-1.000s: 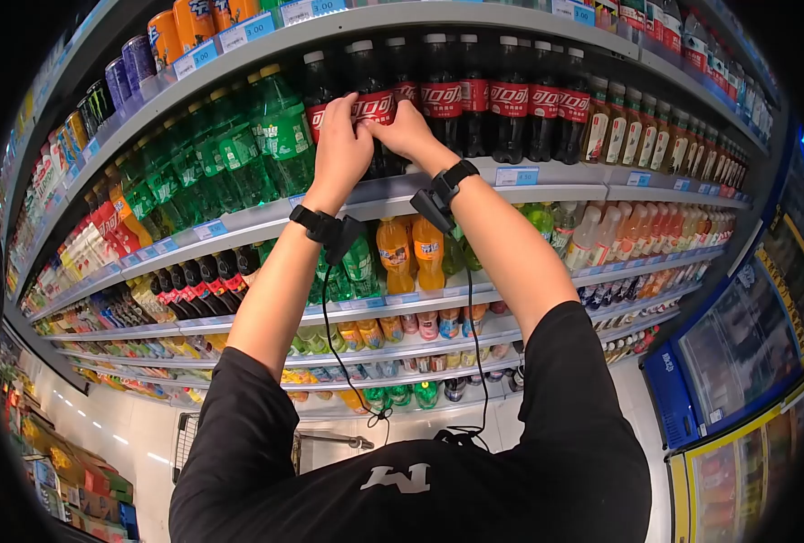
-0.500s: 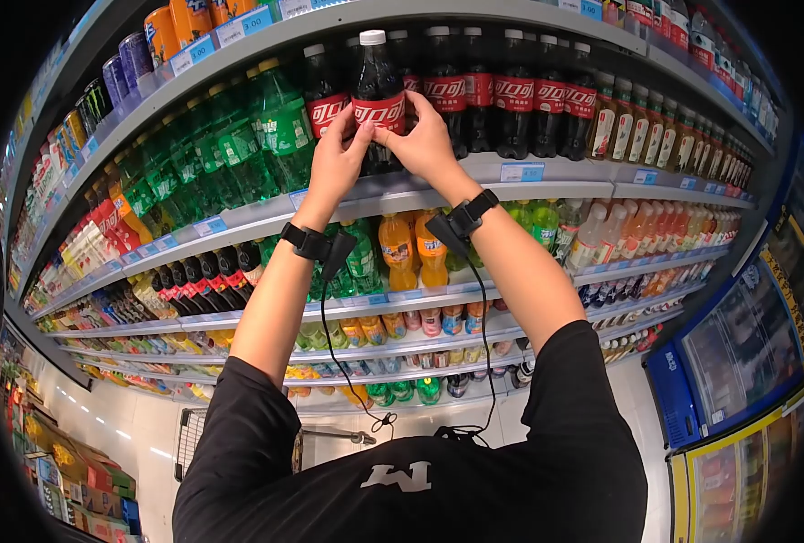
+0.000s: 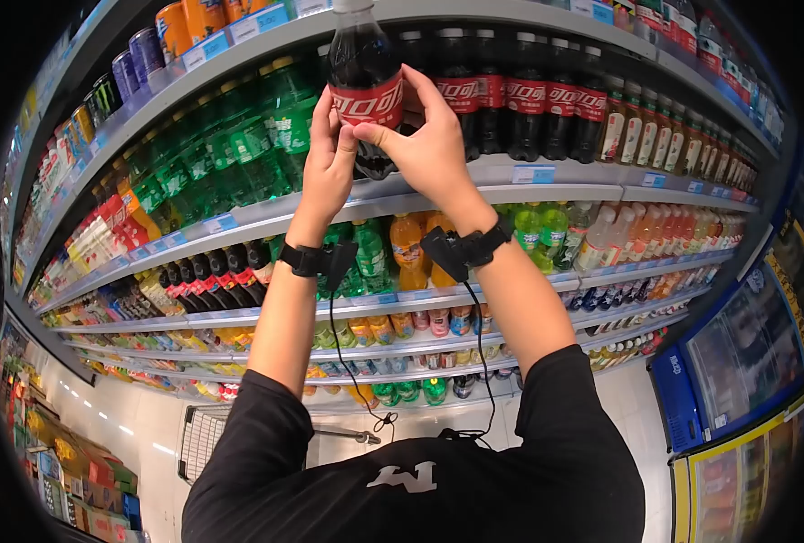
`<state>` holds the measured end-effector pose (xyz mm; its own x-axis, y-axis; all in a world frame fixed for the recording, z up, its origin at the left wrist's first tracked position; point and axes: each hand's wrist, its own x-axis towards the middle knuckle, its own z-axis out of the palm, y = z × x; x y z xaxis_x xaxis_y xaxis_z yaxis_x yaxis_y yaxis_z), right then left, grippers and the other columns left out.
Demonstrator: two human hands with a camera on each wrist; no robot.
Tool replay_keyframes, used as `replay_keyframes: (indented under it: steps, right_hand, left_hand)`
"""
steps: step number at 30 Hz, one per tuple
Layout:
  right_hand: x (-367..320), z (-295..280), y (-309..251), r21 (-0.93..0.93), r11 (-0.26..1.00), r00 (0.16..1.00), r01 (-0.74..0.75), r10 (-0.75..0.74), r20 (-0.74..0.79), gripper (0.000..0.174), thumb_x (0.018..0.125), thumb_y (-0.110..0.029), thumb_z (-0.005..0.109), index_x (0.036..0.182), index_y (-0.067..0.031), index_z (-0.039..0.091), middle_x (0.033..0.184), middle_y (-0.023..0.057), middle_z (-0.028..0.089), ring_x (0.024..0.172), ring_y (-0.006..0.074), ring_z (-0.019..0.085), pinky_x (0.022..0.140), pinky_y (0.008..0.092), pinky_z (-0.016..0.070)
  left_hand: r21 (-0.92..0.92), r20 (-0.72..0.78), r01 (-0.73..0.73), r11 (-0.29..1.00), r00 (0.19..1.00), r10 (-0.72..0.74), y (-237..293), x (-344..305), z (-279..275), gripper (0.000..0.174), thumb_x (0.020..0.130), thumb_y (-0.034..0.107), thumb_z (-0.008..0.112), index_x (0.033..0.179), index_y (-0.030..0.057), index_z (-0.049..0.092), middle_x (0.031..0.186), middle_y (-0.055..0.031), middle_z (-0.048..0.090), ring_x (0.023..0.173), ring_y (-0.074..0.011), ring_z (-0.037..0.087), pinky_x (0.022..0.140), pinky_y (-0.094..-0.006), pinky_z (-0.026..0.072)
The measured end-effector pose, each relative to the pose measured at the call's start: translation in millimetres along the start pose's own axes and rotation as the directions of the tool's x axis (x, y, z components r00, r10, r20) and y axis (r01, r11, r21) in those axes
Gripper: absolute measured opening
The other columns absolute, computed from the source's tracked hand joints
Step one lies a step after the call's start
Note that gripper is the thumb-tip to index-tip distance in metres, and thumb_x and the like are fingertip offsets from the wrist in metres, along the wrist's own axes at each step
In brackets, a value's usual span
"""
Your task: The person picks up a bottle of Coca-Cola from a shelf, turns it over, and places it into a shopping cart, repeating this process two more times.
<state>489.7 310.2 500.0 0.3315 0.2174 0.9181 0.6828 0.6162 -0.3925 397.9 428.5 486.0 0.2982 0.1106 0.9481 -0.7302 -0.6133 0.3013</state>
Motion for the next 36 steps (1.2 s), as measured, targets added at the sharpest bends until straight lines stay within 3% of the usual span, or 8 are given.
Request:
replay_keyframes:
  steps: [7,10,15,20,23,28,31,36]
  right_hand:
    - [-42.9,30.7,-23.3,0.271,0.94,0.978,-0.209,0.199,0.065,0.073,0.078,-0.019,0.084,0.136,0.0056,0.047,0.115,0.0101,0.066,0.1,0.0121,0.063,0.086,0.0281,0.0523]
    - [-77.5,42.7,-22.0,0.315,0.886,0.94,-0.341,0.333,0.079,0.076,0.078,-0.017,0.084,0.138,0.0062,0.045,0.107,0.0072,0.066,0.092,0.0091,0.063,0.081,0.025,0.0532]
    - [-130.7,60.8,-13.9,0.138,0.891,0.901,-0.433,0.43,0.058,0.073,0.075,-0.027,0.085,0.133,0.004,0.053,0.111,0.0111,0.067,0.091,0.0101,0.063,0.08,0.0247,0.0515]
    - [-158.1,79.4,-5.6,0.186,0.85,0.87,-0.493,0.488,0.071,0.071,0.079,-0.025,0.082,0.136,0.0046,0.05,0.109,0.0082,0.063,0.088,0.0102,0.063,0.078,0.0245,0.0509]
    - [-168.2,84.4,-1.3,0.359,0.78,0.857,-0.512,0.492,0.153,0.067,0.088,-0.018,0.075,0.141,0.0049,0.043,0.117,0.0079,0.059,0.095,0.0099,0.061,0.082,0.0238,0.05]
    - [-181.1,81.3,-9.5,0.501,0.488,0.695,-0.714,0.58,0.425,0.05,0.099,-0.027,0.059,0.139,-0.0006,0.045,0.131,0.0056,0.055,0.12,0.012,0.05,0.105,0.0287,0.0367]
    - [-189.6,89.7,-17.9,0.591,0.378,0.656,-0.713,0.657,0.372,0.049,0.102,-0.029,0.054,0.141,-0.0017,0.042,0.133,0.0052,0.053,0.123,0.012,0.048,0.106,0.029,0.0361]
    - [-191.1,88.4,-21.3,0.596,0.492,0.745,-0.634,0.595,0.301,0.048,0.102,-0.028,0.054,0.14,-0.0009,0.042,0.132,0.0057,0.054,0.121,0.0115,0.049,0.104,0.0291,0.0377]
  left_hand:
    - [0.128,-0.081,0.216,0.968,0.975,-0.207,45.4,-46.0,-15.8,0.063,0.102,0.037,0.05,0.15,0.0018,0.029,0.136,-0.015,0.052,0.122,-0.0204,0.052,0.105,-0.034,0.0387]
    - [-0.001,-0.119,0.306,0.952,0.945,-0.304,45.3,-85.6,-24.9,0.061,0.102,0.032,0.052,0.15,0.0011,0.03,0.139,-0.0166,0.05,0.124,-0.0215,0.051,0.106,-0.0345,0.0389]
    - [-0.061,-0.23,0.463,0.884,0.856,-0.464,55.0,-148.9,-35.6,0.061,0.101,0.031,0.055,0.146,-0.0047,0.034,0.143,-0.0168,0.046,0.129,-0.0222,0.047,0.109,-0.0352,0.0363]
    - [-0.068,-0.281,0.492,0.868,0.825,-0.49,61.0,-172.5,-43.7,0.059,0.102,0.031,0.053,0.145,-0.0057,0.037,0.141,-0.0159,0.049,0.127,-0.0209,0.049,0.108,-0.0339,0.0364]
    - [-0.085,-0.327,0.532,0.842,0.783,-0.528,66.8,-177.0,-46.6,0.056,0.102,0.027,0.054,0.143,-0.0065,0.039,0.138,-0.0157,0.052,0.124,-0.0194,0.051,0.106,-0.0324,0.0385]
    - [-0.073,-0.362,0.575,0.815,0.746,-0.558,75.6,-182.9,-51.6,0.052,0.1,0.029,0.057,0.137,-0.0063,0.046,0.124,-0.0146,0.061,0.112,-0.0166,0.058,0.098,-0.0294,0.0436]
    - [-0.105,-0.373,0.607,0.788,0.71,-0.597,76.9,-187.2,-51.1,0.048,0.1,0.029,0.057,0.132,-0.0057,0.05,0.123,-0.0142,0.062,0.111,-0.0157,0.058,0.097,-0.0287,0.044]
    - [-0.102,-0.288,0.579,0.809,0.761,-0.581,74.0,-195.1,-50.9,0.056,0.095,0.023,0.066,0.138,-0.003,0.043,0.129,-0.0125,0.054,0.116,-0.0172,0.054,0.099,-0.0314,0.044]
